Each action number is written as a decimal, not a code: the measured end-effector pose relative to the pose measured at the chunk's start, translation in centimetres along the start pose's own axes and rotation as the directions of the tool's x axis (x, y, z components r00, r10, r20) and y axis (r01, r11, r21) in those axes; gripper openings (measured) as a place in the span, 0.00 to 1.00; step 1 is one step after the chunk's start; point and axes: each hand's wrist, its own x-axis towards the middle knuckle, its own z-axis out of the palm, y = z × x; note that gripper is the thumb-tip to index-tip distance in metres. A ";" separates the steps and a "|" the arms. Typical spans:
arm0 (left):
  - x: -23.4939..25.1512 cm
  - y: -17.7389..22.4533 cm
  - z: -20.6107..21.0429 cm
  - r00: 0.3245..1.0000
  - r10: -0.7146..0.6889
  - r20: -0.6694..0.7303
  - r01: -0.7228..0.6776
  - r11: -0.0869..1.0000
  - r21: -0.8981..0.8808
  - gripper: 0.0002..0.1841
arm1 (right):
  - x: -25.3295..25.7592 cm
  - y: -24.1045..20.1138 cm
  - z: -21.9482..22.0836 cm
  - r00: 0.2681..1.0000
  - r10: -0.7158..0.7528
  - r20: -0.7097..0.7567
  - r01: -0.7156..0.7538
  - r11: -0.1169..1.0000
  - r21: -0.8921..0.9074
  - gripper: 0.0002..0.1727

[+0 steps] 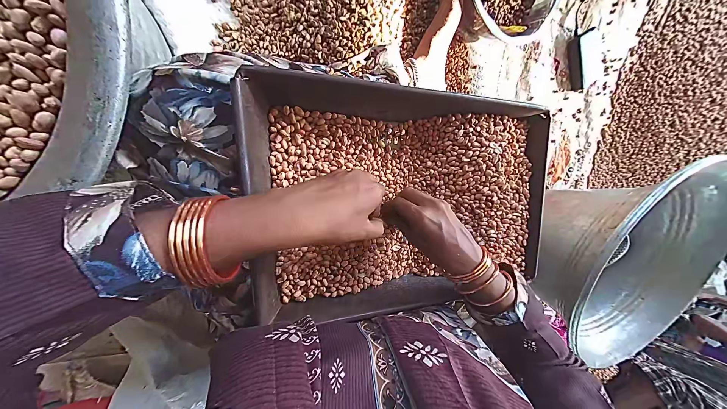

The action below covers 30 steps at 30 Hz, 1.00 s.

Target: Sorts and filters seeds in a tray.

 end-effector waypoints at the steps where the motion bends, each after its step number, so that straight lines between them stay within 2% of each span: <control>1: -0.1 0.1 -1.0 0.999 -0.033 0.011 0.033 0.995 -0.098 0.10 | 0.0 -0.1 0.0 1.000 0.009 0.004 -0.009 0.999 -0.031 0.07; 4: -0.3 0.7 -2.9 0.998 -0.057 0.015 0.058 0.895 -0.442 0.10 | 0.1 -0.4 0.0 0.999 0.042 -0.004 -0.042 0.996 -0.075 0.06; 7: 0.0 0.8 -2.3 0.997 -0.077 0.003 0.059 0.744 -0.665 0.14 | 0.3 -0.2 -0.5 0.996 0.091 0.024 -0.090 0.995 -0.050 0.07; 9: 0.1 0.9 -1.7 0.989 -0.148 -0.028 0.082 0.688 -0.721 0.14 | 0.3 -0.2 -1.4 0.993 0.117 0.011 -0.116 0.992 -0.049 0.05; 12: 0.5 0.8 -1.2 0.972 -0.233 -0.040 0.115 0.611 -0.783 0.16 | 0.3 -1.6 -3.4 0.983 0.072 -0.167 -0.080 0.996 -0.039 0.04; 14: 0.6 1.2 -1.0 0.964 -0.265 0.009 0.133 0.454 -0.881 0.21 | 0.4 -2.8 -4.5 0.959 0.012 -0.282 0.002 0.999 0.051 0.07; 16: 0.6 1.3 -0.8 0.959 -0.273 0.079 0.162 0.293 -0.942 0.23 | 0.3 -3.4 -5.0 0.941 -0.009 -0.338 0.034 0.997 0.068 0.07; 17: 0.6 1.2 -0.8 0.962 -0.261 0.078 0.161 0.315 -0.935 0.22 | 0.2 -3.4 -4.9 0.938 0.001 -0.346 0.014 0.999 0.039 0.06; 18: 0.6 1.2 -0.7 0.969 -0.243 0.043 0.148 0.431 -0.890 0.19 | 0.0 -3.2 -4.6 0.942 0.014 -0.335 -0.008 1.000 0.019 0.05; 19: 0.6 1.0 -0.7 0.977 -0.211 -0.019 0.118 0.616 -0.779 0.15 | -0.3 -2.8 -4.1 0.956 0.027 -0.294 -0.026 1.000 0.007 0.05; 20: 0.5 0.8 -0.5 0.984 -0.152 -0.088 0.071 0.801 -0.594 0.13 | -0.6 -2.3 -3.6 0.973 0.039 -0.226 -0.039 0.999 0.007 0.06; 21: 0.4 0.4 -0.2 0.990 -0.055 -0.129 0.000 0.922 -0.387 0.12 | -0.8 -1.8 -2.9 0.986 0.042 -0.159 -0.040 0.999 0.016 0.06; 22: 0.4 -0.1 0.3 0.988 0.034 -0.152 -0.068 0.973 -0.219 0.12 | -1.1 -1.4 -2.2 0.994 0.039 -0.097 -0.037 0.999 0.027 0.06; 24: 0.5 -0.9 1.5 0.974 0.164 -0.158 -0.172 0.984 -0.040 0.11 | -1.5 -0.6 -0.8 0.999 0.032 -0.008 -0.032 0.999 0.043 0.07; 26: 0.6 -1.5 2.6 0.956 0.254 -0.147 -0.245 0.966 0.080 0.09 | -1.8 -0.2 0.2 1.000 0.020 0.010 -0.021 0.999 0.042 0.07; 30: 0.2 -0.9 2.9 0.958 0.281 -0.060 -0.245 0.908 0.341 0.04 | -1.7 -0.1 0.2 0.999 0.031 0.026 -0.031 0.999 0.019 0.07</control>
